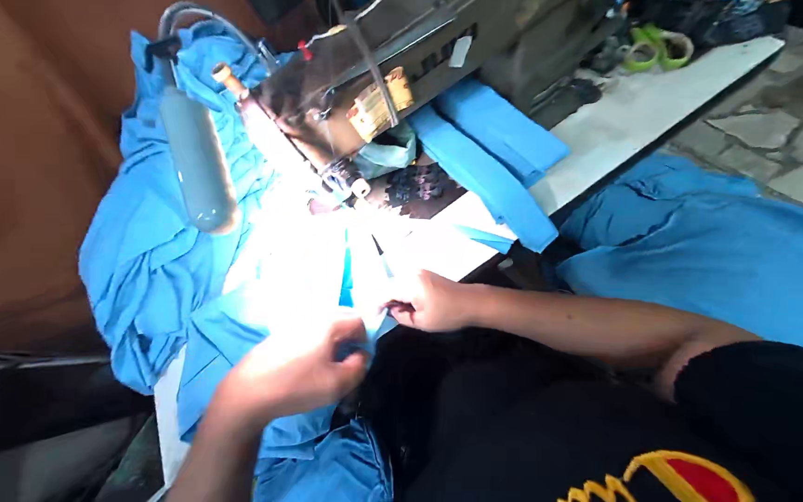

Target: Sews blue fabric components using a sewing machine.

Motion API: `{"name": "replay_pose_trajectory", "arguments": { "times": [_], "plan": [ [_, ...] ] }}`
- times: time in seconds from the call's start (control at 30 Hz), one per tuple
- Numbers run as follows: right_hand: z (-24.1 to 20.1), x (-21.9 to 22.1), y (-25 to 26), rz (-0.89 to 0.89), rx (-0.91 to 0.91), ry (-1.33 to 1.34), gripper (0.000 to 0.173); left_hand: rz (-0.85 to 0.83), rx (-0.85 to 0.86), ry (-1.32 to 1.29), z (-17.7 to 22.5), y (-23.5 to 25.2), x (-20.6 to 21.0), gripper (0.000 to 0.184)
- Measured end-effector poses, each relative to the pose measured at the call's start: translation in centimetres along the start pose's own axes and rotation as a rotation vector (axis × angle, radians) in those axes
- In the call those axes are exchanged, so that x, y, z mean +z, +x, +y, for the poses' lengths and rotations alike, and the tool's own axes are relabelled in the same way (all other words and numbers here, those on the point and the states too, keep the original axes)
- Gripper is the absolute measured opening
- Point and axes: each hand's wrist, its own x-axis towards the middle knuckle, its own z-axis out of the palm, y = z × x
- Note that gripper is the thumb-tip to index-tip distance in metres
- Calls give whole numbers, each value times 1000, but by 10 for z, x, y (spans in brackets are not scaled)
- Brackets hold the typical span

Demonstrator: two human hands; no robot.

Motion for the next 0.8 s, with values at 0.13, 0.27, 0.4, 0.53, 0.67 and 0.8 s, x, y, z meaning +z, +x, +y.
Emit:
{"name": "replay_pose_trajectory", "arguments": {
  "times": [0.13,0.27,0.4,0.53,0.67,0.8],
  "plan": [
    [6,19,-41,109,-51,-289,19,50,189,-134,-24,37,31,29],
    [11,24,-50,92,-38,-426,13,312,-65,-7,-67,69,44,29],
    [10,25,-46,67,-39,-441,14,604,-194,136,-87,94,53,31],
    [-8,-8,-35,-96,131,-334,17,684,-55,44,-72,116,84,42],
    [10,-55,-11,118,333,-569,13,805,14,157,-79,123,111,46],
    [10,-78,17,-150,739,-730,22,704,-19,137,-75,119,102,45]
  ]
}}
